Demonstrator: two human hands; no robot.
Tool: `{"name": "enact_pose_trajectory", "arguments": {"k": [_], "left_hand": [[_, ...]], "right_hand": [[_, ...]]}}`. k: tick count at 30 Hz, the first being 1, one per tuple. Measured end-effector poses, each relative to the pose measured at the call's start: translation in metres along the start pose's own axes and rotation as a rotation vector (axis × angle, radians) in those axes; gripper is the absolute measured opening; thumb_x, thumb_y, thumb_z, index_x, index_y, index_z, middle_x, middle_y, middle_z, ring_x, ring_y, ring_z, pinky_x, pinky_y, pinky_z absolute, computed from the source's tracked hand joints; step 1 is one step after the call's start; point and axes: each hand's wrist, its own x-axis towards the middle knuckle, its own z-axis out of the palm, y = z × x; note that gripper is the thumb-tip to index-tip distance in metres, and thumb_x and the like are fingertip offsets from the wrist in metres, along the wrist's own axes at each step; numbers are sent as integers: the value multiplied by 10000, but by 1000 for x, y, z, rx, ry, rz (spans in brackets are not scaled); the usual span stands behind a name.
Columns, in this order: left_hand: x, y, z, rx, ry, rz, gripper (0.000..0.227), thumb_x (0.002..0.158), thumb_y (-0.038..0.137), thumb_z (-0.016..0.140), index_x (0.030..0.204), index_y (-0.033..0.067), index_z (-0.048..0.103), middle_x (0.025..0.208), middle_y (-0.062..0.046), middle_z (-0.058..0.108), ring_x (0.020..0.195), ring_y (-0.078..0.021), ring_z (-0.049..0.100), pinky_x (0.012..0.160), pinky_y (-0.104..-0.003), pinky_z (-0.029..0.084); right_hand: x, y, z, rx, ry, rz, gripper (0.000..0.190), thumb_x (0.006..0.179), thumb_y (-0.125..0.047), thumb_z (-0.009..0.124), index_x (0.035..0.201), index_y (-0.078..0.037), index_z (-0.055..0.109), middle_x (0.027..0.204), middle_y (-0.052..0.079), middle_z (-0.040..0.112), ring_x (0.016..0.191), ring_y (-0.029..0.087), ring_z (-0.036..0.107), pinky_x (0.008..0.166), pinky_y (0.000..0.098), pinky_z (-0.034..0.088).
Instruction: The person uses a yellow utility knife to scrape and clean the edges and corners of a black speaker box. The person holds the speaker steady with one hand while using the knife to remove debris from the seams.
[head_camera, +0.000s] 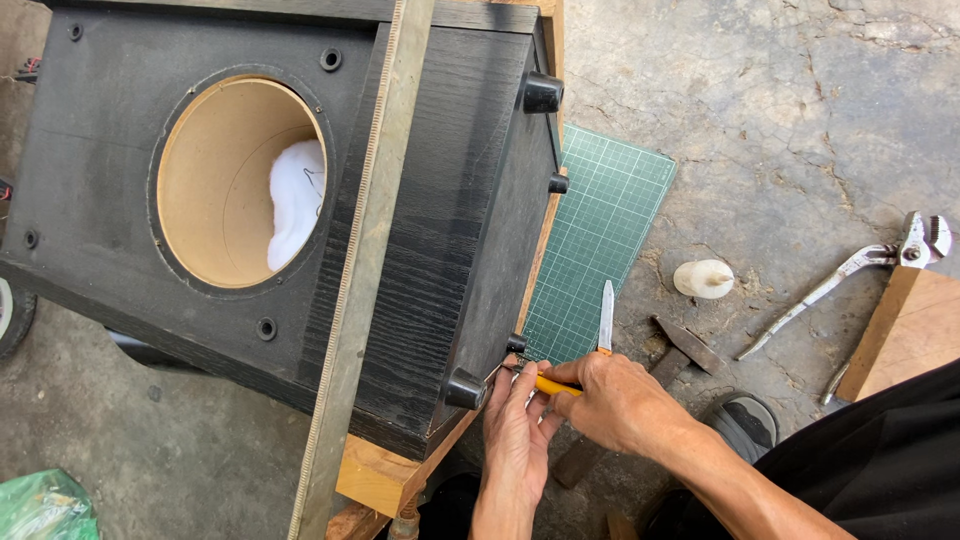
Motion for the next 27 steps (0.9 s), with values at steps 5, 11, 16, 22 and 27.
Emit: {"name": "enact_pose_trajectory", "arguments": {"k": [5,11,16,22,27], "left_hand": [[1,1,0,-29,16,1,224,981,141,678,1201,103,659,1195,-129,732,1050,-244,671,780,-393,568],[-3,1,-6,-45,29,6,194,982,130,691,1169,80,676,1126,-130,722,1000,-245,673,741,-392,577],[-20,8,-7,-37,8,18,154,997,155,681,1144,111,677,1099,-87,708,951,-208,647,773,-381,548],[-49,22,1,-123,72,-19,325,958,120,693,1281,88,674,1176,-101,694,1010,-207,647,779,-364,560],[-59,29,5,-93,63,19,273,968,122,700,1238,85,686,1097,-88,670,893,-184,602,701,-357,551]], "right_hand": [[-2,-5,-5,32,-13,-2,328,916,-370,564,1173,-421,761,936,-35,777,918,233,690,831,340,506],[-16,-19,-12,58,-40,19,342,961,-326,556,1229,-358,766,913,-23,792,826,183,691,803,322,532],[-27,-29,-16,71,-56,21,336,955,-312,556,1192,-344,792,915,-27,800,817,163,685,806,290,539],[-41,-31,-18,11,-7,-124,383,928,-321,541,1244,-336,756,1027,-42,823,896,207,747,833,298,548],[-48,-38,-21,-5,15,-145,385,893,-263,530,1177,-329,782,841,17,802,777,242,713,778,327,532]]}}
